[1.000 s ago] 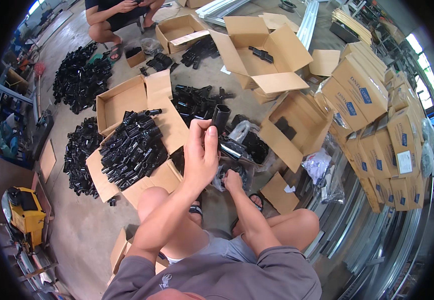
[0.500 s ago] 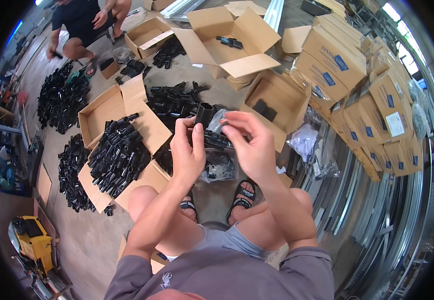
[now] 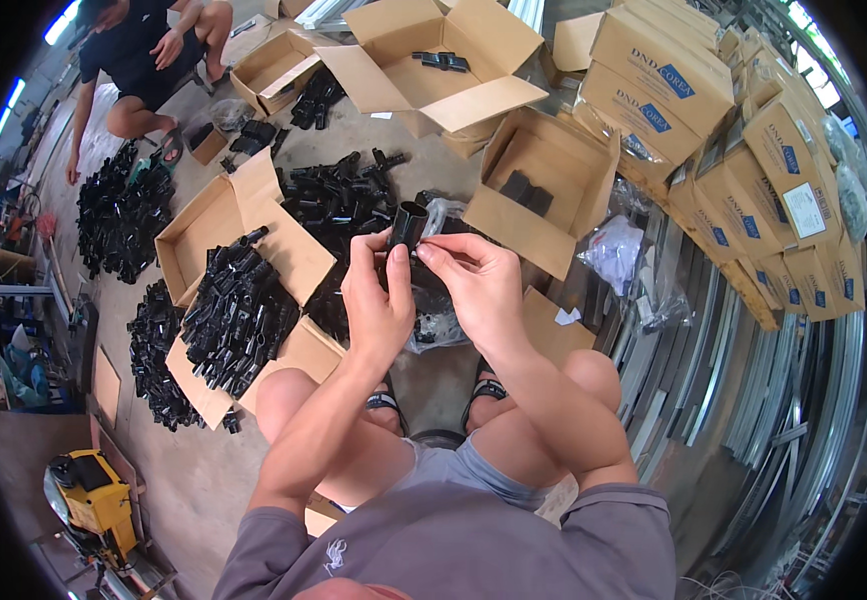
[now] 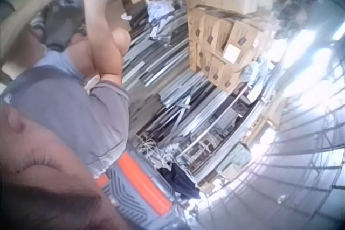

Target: The person assembles black plastic joint components by hand, snapping pieces together and checking the fit before placing them into cardboard boxes on the floor.

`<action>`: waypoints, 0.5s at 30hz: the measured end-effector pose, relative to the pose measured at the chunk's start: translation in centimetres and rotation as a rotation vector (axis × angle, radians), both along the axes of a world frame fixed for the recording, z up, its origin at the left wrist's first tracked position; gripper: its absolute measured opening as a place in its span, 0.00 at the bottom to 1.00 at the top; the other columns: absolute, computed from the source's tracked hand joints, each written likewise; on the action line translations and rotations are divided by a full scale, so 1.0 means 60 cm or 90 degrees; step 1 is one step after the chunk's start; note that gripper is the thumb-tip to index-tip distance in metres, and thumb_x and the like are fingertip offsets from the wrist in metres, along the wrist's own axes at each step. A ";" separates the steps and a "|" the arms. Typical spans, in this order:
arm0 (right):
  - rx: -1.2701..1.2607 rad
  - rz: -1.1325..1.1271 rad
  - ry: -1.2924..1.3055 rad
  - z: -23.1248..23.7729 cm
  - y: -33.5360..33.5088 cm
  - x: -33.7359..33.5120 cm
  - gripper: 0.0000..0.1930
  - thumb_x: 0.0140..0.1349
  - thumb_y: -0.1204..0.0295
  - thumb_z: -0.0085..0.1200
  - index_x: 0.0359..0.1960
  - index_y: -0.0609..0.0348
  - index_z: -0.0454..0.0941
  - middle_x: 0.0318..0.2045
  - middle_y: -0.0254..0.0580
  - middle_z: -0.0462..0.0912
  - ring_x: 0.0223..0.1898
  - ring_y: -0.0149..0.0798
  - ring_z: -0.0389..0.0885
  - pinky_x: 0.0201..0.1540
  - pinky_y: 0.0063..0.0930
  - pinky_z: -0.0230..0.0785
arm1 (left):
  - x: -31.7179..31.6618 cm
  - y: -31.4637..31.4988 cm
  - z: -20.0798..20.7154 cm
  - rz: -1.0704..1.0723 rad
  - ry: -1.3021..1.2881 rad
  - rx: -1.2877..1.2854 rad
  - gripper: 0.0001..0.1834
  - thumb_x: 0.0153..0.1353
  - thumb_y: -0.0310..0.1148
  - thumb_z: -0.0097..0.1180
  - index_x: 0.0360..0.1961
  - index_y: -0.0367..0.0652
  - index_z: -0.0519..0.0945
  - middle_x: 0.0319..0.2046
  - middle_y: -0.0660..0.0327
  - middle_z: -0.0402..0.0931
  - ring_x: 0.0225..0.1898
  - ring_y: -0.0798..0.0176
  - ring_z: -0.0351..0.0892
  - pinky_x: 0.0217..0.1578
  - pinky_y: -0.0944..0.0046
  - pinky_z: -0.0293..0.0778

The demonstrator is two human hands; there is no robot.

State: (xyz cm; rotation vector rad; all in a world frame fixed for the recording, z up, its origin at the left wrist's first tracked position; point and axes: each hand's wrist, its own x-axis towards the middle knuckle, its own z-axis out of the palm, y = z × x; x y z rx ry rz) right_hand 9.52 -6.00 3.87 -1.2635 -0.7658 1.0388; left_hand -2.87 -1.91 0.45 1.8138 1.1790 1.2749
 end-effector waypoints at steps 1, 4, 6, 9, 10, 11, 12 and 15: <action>-0.003 -0.013 0.007 -0.002 -0.003 0.001 0.10 0.63 0.77 0.62 0.43 0.70 0.83 0.38 0.43 0.87 0.40 0.28 0.84 0.46 0.20 0.76 | 0.003 -0.002 0.004 -0.004 0.004 -0.004 0.10 0.69 0.29 0.52 0.47 0.33 0.73 0.25 0.54 0.77 0.25 0.62 0.76 0.26 0.63 0.71; -0.008 -0.032 0.025 -0.010 -0.007 0.005 0.10 0.63 0.76 0.62 0.44 0.70 0.83 0.38 0.44 0.87 0.40 0.28 0.84 0.46 0.20 0.76 | 0.012 -0.006 0.013 -0.029 -0.018 -0.077 0.13 0.68 0.33 0.55 0.45 0.32 0.73 0.35 0.43 0.78 0.35 0.42 0.81 0.35 0.53 0.75; -0.010 -0.038 0.038 -0.014 -0.008 0.006 0.10 0.63 0.76 0.62 0.44 0.71 0.83 0.38 0.44 0.87 0.40 0.28 0.84 0.46 0.20 0.76 | 0.015 -0.002 0.000 -0.017 0.000 0.004 0.11 0.69 0.29 0.53 0.47 0.32 0.73 0.26 0.54 0.76 0.25 0.62 0.76 0.26 0.63 0.71; -0.020 -0.037 0.024 -0.015 -0.010 0.007 0.10 0.63 0.77 0.62 0.44 0.71 0.83 0.39 0.45 0.87 0.41 0.28 0.84 0.46 0.20 0.77 | 0.016 -0.001 -0.005 -0.022 0.013 0.014 0.11 0.69 0.29 0.53 0.47 0.32 0.73 0.26 0.54 0.77 0.25 0.62 0.76 0.26 0.63 0.71; -0.013 -0.033 0.039 -0.012 -0.013 0.007 0.10 0.63 0.77 0.61 0.44 0.71 0.83 0.39 0.45 0.86 0.41 0.28 0.84 0.46 0.20 0.77 | 0.015 -0.001 -0.005 -0.022 0.015 0.013 0.11 0.69 0.29 0.53 0.47 0.32 0.73 0.26 0.54 0.77 0.25 0.62 0.76 0.26 0.63 0.71; -0.006 -0.030 0.052 -0.010 -0.014 0.008 0.10 0.63 0.78 0.61 0.44 0.71 0.82 0.40 0.45 0.86 0.41 0.29 0.84 0.46 0.21 0.77 | 0.015 -0.002 -0.005 -0.026 0.023 0.015 0.11 0.69 0.29 0.53 0.47 0.32 0.73 0.26 0.53 0.77 0.25 0.62 0.76 0.26 0.63 0.71; -0.007 -0.030 0.054 -0.011 -0.014 0.009 0.10 0.63 0.78 0.61 0.44 0.71 0.82 0.40 0.45 0.86 0.41 0.29 0.84 0.46 0.21 0.77 | 0.015 -0.002 -0.005 -0.029 0.031 0.018 0.11 0.69 0.29 0.53 0.47 0.32 0.73 0.26 0.53 0.77 0.25 0.61 0.76 0.26 0.63 0.71; -0.009 -0.040 0.020 -0.018 -0.015 0.014 0.10 0.63 0.77 0.61 0.44 0.71 0.83 0.41 0.44 0.86 0.40 0.28 0.84 0.45 0.21 0.77 | 0.018 -0.002 -0.003 -0.038 0.018 0.016 0.11 0.69 0.29 0.52 0.47 0.32 0.73 0.27 0.54 0.77 0.25 0.61 0.76 0.26 0.63 0.71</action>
